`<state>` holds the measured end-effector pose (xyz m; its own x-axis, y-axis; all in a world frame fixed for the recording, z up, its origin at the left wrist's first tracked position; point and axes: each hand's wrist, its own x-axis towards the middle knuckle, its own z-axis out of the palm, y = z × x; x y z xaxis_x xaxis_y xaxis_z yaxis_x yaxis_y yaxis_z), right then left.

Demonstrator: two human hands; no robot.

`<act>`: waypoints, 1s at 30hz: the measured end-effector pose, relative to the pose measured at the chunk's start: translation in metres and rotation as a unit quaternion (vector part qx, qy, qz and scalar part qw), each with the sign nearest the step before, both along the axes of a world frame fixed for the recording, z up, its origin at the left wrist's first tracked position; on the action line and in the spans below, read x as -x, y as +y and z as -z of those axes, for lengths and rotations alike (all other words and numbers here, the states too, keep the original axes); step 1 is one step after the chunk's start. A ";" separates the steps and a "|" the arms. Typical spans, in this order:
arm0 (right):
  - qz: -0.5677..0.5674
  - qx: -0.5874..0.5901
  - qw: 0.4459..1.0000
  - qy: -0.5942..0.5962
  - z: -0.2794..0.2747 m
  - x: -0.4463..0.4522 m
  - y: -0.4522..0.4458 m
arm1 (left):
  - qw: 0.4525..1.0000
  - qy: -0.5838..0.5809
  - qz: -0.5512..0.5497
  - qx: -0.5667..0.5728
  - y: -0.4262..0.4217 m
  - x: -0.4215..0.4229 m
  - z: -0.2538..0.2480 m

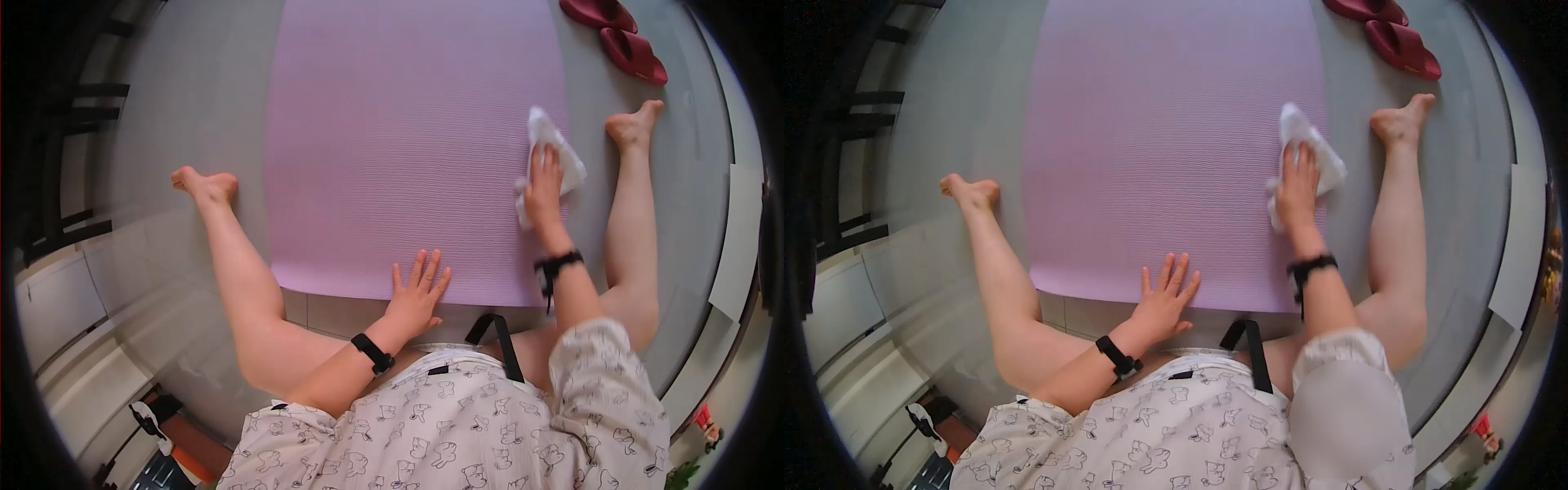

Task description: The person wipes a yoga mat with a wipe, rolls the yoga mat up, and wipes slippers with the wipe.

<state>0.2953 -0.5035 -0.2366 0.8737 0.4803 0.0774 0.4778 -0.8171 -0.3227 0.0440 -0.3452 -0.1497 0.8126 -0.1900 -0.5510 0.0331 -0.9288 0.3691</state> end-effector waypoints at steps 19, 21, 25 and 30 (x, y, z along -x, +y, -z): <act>0.088 0.073 0.990 -0.079 0.020 -0.098 0.086 | 1.000 0.000 -0.020 0.023 0.003 0.000 0.008; 0.058 0.070 0.990 -0.109 0.033 -0.102 0.146 | 1.000 0.006 -0.016 0.018 0.003 0.002 0.005; -0.265 -0.084 0.961 -0.011 -0.021 0.059 0.243 | 1.000 -0.002 -0.014 0.023 0.002 0.005 0.011; -0.411 -0.114 0.888 0.172 -0.022 0.130 0.168 | 0.997 0.045 -0.018 0.060 0.002 0.013 0.032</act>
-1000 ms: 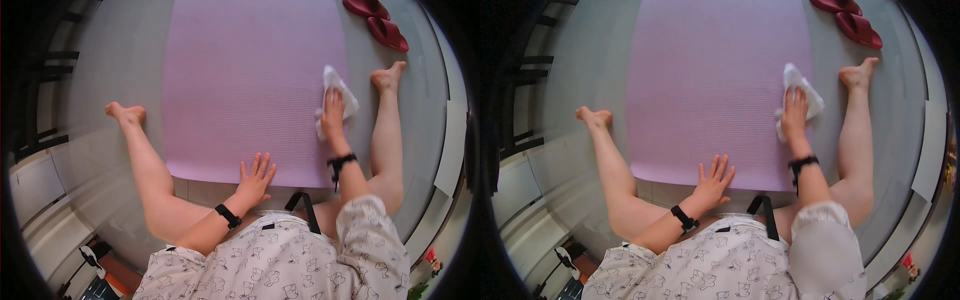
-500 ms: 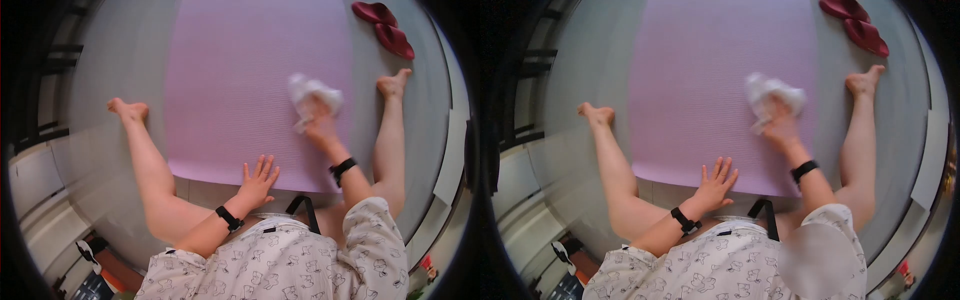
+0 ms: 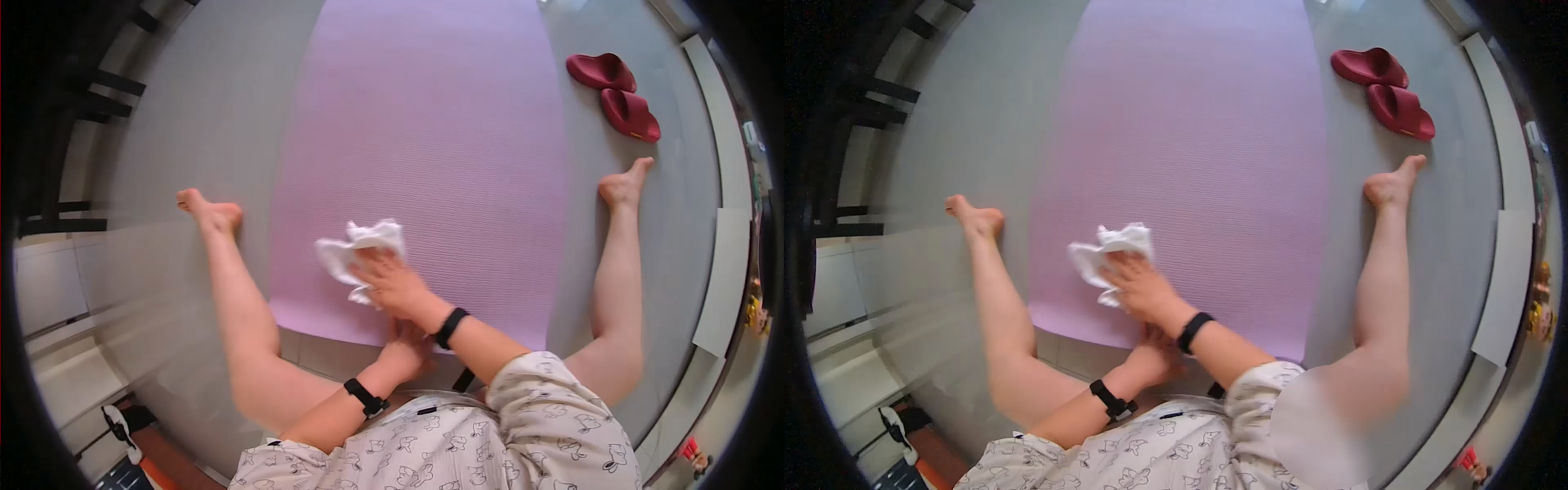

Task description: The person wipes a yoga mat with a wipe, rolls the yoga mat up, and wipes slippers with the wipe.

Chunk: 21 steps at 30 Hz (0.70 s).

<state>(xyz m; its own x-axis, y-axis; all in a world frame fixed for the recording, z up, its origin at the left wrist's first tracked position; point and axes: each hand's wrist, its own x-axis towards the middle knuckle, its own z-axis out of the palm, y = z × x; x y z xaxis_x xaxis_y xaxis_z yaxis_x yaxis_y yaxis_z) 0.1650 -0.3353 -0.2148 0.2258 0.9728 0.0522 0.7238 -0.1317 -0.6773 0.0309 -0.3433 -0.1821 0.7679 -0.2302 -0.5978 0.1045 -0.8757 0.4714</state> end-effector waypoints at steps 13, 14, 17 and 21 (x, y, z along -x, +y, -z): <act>0.319 -0.043 0.926 -0.197 0.019 -0.151 0.075 | 0.999 -0.020 -0.014 -0.026 0.001 -0.011 -0.024; 0.245 -0.012 0.965 -0.095 0.006 -0.114 0.089 | 0.999 -0.021 -0.014 -0.032 0.000 -0.009 -0.022; 0.003 -0.003 0.999 -0.053 0.001 -0.018 0.076 | 0.998 0.034 0.010 -0.046 -0.005 -0.007 -0.005; -0.075 0.021 0.994 -0.082 -0.004 0.000 -0.026 | 1.000 -0.001 -0.009 -0.026 -0.005 0.000 0.001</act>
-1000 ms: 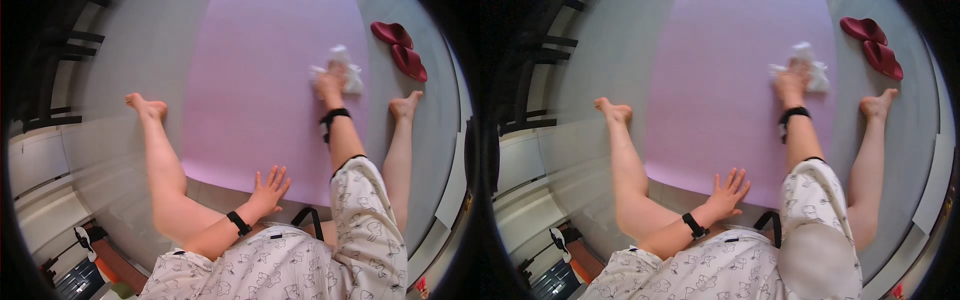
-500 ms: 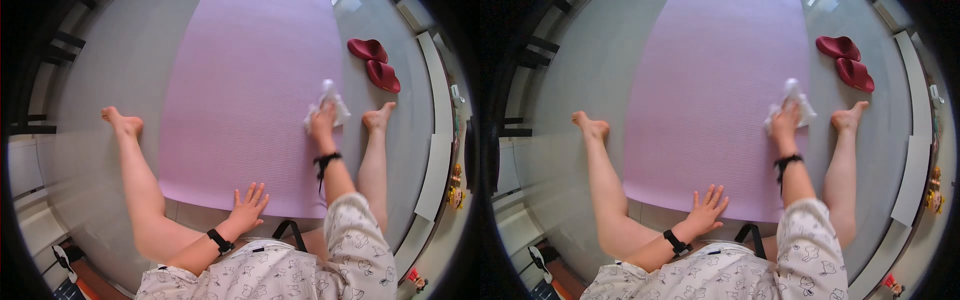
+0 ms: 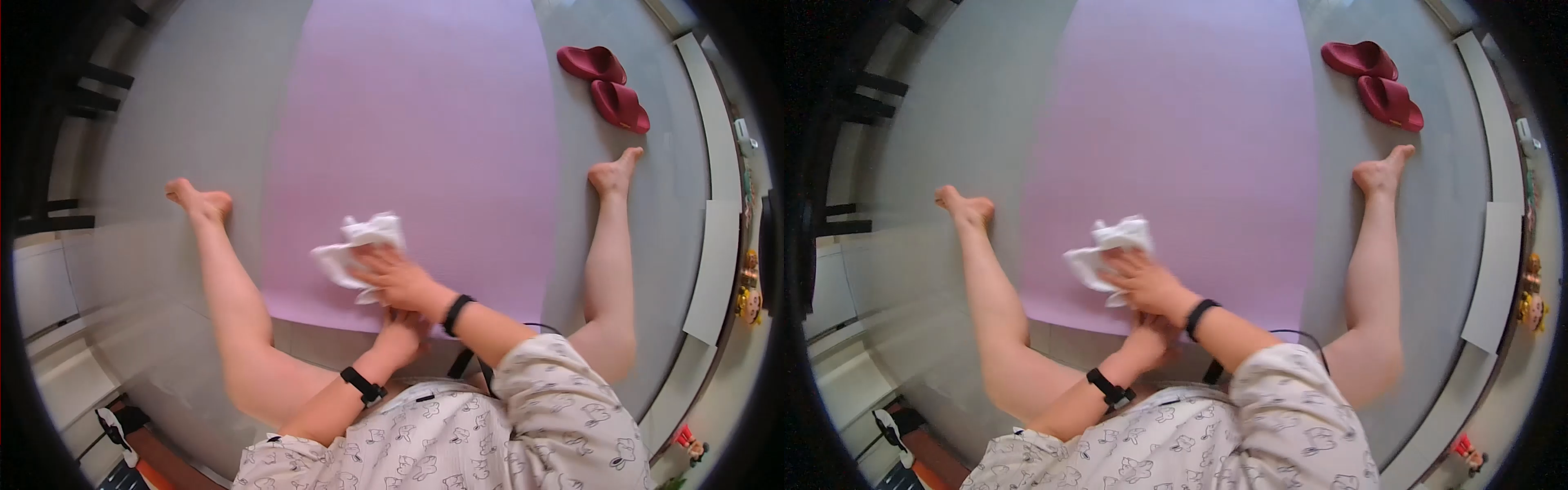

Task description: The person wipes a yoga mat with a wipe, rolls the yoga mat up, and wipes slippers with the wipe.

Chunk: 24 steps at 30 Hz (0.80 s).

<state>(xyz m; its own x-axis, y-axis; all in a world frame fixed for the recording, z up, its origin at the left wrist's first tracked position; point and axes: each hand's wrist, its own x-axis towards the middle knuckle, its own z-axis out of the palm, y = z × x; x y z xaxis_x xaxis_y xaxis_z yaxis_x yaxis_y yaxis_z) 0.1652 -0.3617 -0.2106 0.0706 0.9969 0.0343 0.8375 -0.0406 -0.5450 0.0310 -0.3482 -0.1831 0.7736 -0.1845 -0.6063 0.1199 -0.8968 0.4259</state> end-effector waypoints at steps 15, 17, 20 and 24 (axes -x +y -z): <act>0.118 0.018 0.992 -0.044 -0.006 -0.016 -0.015 | 1.000 -0.012 -0.003 0.006 0.007 -0.006 -0.008; 0.191 0.059 0.979 -0.049 0.000 0.000 -0.074 | 1.000 -0.029 -0.005 0.006 0.008 -0.004 -0.007; 0.378 0.179 0.907 -0.048 0.003 -0.035 -0.157 | 0.997 -0.071 -0.009 0.017 0.008 -0.009 -0.017; 0.556 0.137 0.815 -0.087 0.015 -0.070 -0.134 | 0.999 -0.045 0.002 0.008 0.006 -0.011 -0.018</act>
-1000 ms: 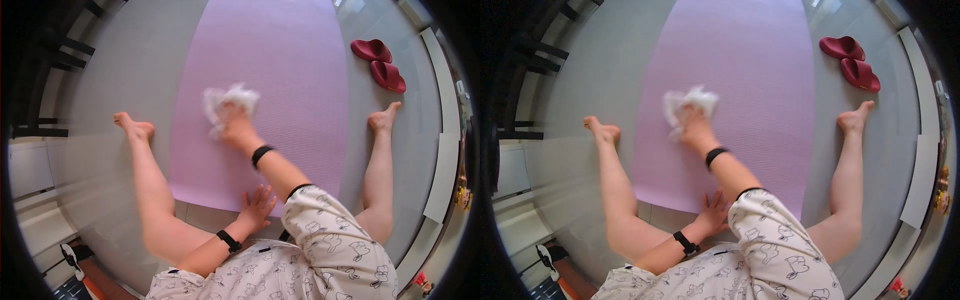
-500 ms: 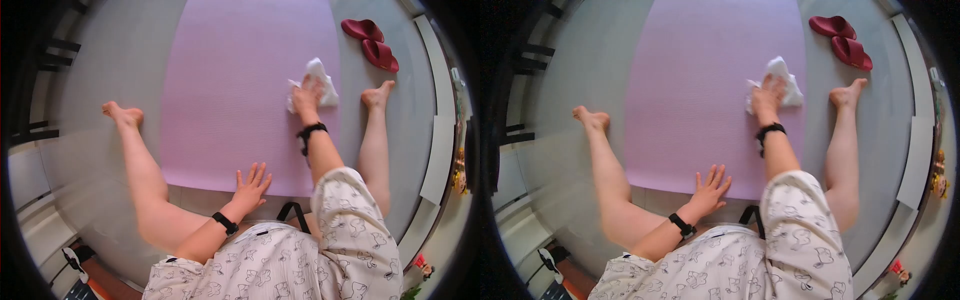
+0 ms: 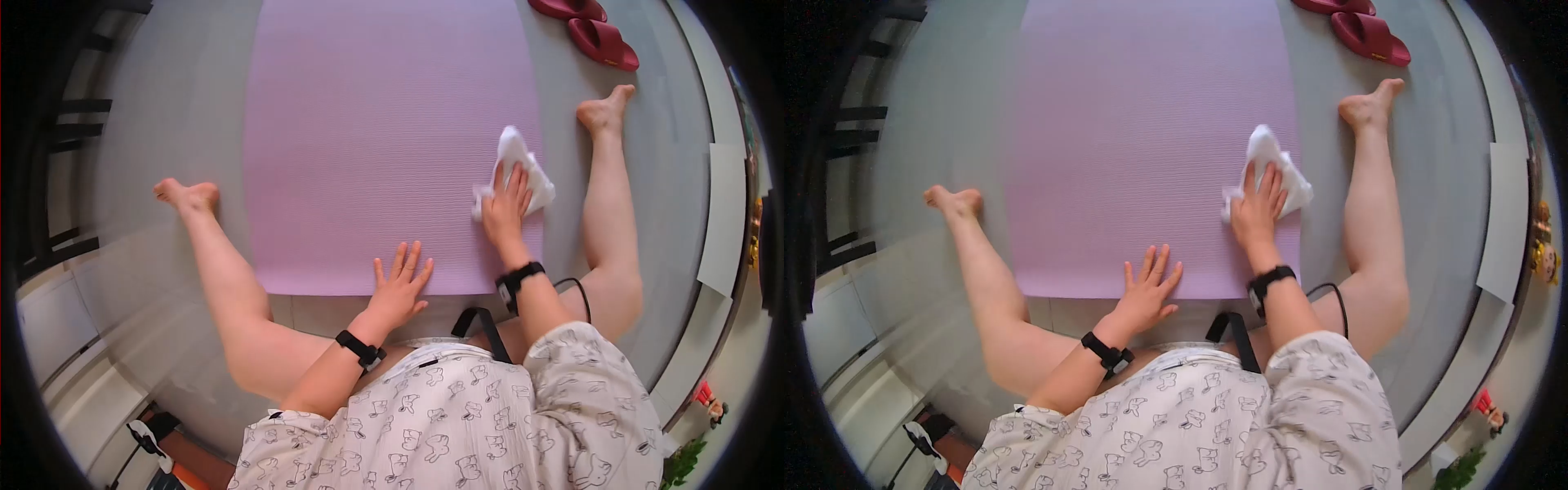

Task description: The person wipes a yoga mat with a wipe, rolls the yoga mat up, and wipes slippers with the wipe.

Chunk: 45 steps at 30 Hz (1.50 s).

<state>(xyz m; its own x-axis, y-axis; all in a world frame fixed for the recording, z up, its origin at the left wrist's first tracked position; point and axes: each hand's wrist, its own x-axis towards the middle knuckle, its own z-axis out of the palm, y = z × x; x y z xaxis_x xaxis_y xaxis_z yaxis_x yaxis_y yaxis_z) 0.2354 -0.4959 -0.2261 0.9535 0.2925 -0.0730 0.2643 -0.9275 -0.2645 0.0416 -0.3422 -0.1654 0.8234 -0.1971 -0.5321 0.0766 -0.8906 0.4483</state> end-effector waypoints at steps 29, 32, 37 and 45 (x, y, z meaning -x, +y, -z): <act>0.048 -0.798 0.375 0.469 -0.135 0.044 0.050 | 0.980 -0.135 -0.142 -0.035 -0.010 -0.034 0.010; 0.011 -0.810 0.182 0.557 -0.141 0.049 0.045 | 0.897 -0.025 -0.283 0.339 -0.003 -0.063 -0.020; 0.026 -0.758 0.291 0.584 -0.122 0.056 0.031 | 0.324 -0.031 -0.442 0.836 -0.003 -0.068 -0.057; 0.121 -0.646 0.596 0.462 -0.067 0.054 0.017 | 0.235 -0.040 -0.471 0.849 -0.009 -0.039 -0.041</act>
